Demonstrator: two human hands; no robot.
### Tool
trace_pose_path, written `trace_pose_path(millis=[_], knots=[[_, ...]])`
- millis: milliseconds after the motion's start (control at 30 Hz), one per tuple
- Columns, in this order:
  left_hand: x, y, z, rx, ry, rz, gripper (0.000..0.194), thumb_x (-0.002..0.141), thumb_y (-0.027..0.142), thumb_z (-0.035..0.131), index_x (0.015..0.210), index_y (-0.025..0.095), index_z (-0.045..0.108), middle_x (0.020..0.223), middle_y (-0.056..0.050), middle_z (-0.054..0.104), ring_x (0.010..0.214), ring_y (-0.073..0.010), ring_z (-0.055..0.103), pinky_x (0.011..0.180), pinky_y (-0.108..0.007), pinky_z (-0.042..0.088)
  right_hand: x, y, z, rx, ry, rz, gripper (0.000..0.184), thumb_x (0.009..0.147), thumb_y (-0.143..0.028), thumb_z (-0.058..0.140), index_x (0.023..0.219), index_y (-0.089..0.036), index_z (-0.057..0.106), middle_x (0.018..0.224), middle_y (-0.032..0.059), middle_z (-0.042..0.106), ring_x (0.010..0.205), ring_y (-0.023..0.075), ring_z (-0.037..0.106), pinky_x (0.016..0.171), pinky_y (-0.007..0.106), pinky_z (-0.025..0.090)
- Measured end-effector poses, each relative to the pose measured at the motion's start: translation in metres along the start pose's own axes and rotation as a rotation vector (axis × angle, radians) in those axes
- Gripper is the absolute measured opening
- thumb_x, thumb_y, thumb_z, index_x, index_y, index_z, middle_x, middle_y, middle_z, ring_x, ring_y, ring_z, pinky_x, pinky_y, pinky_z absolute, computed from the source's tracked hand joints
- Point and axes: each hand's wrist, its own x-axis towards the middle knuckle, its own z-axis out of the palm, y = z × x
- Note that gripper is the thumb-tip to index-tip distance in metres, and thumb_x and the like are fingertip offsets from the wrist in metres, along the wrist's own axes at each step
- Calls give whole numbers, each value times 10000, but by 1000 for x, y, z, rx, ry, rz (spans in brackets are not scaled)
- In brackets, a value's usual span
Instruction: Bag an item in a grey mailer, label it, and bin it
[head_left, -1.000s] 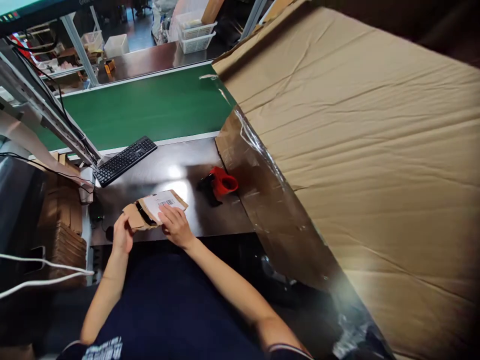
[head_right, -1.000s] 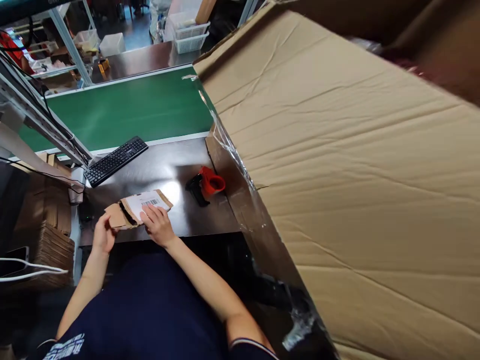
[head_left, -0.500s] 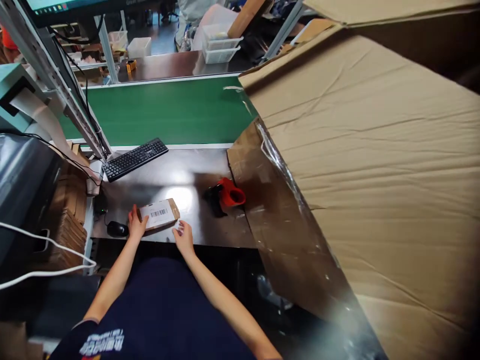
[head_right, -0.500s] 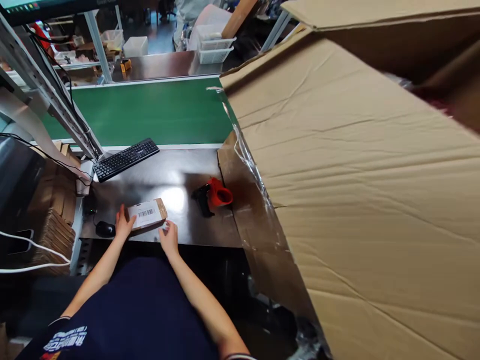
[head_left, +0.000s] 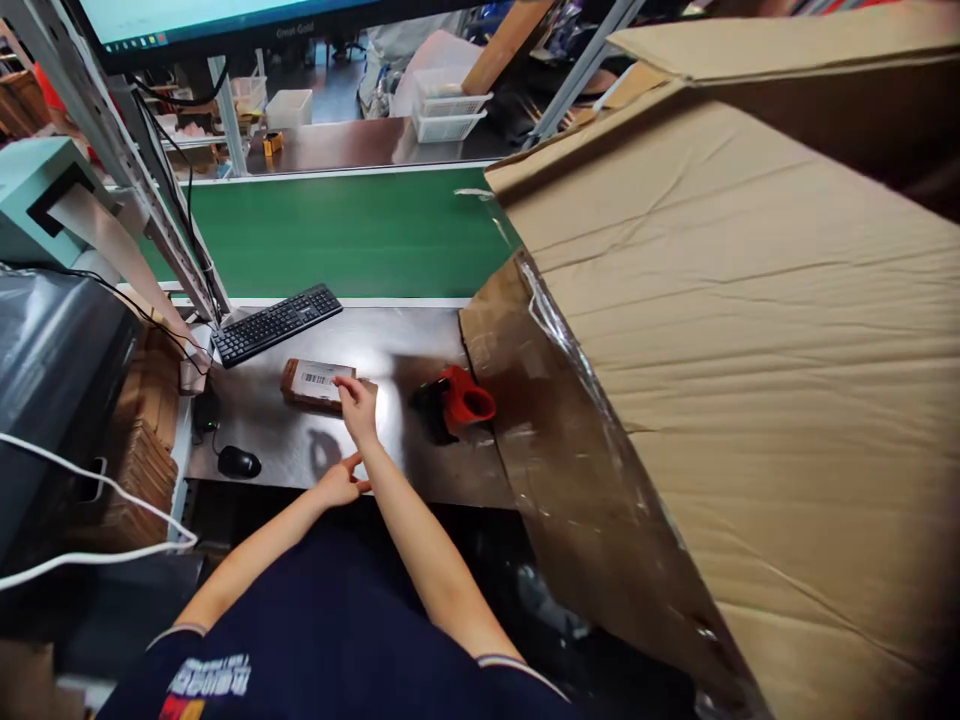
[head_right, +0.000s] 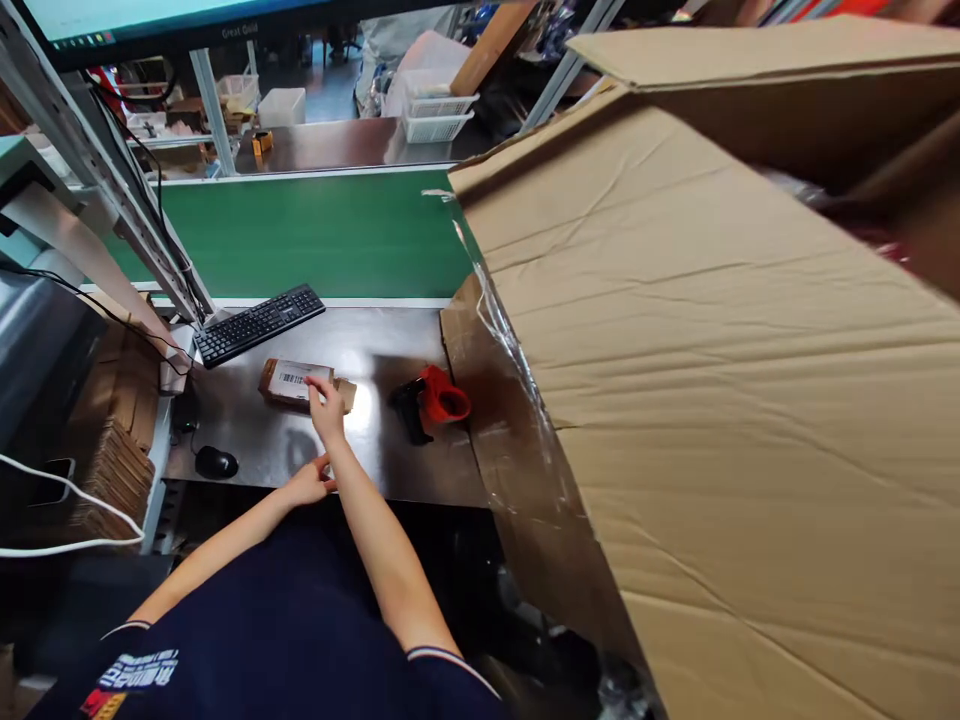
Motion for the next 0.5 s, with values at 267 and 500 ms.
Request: trace_pose_path(millis=[267, 500], knots=[[-85, -70, -106, 331, 472, -202, 299, 914, 239, 492, 1085, 173, 728, 1146, -186, 730, 1132, -332, 666, 1054, -483, 473, -113, 47, 56, -272, -572, -269, 459, 897, -268, 618, 1329, -122, 667, 1307, 202, 713, 1222, 304, 682, 1075, 465, 563], [-142, -144, -140, 726, 544, -435, 787, 696, 310, 618, 1472, 195, 570, 1661, -241, 385, 1562, -399, 341, 1162, -581, 391, -125, 13, 125, -509, -1024, -530, 756, 737, -420, 820, 1453, -310, 604, 1571, 161, 551, 1381, 391, 586, 1095, 521, 541]])
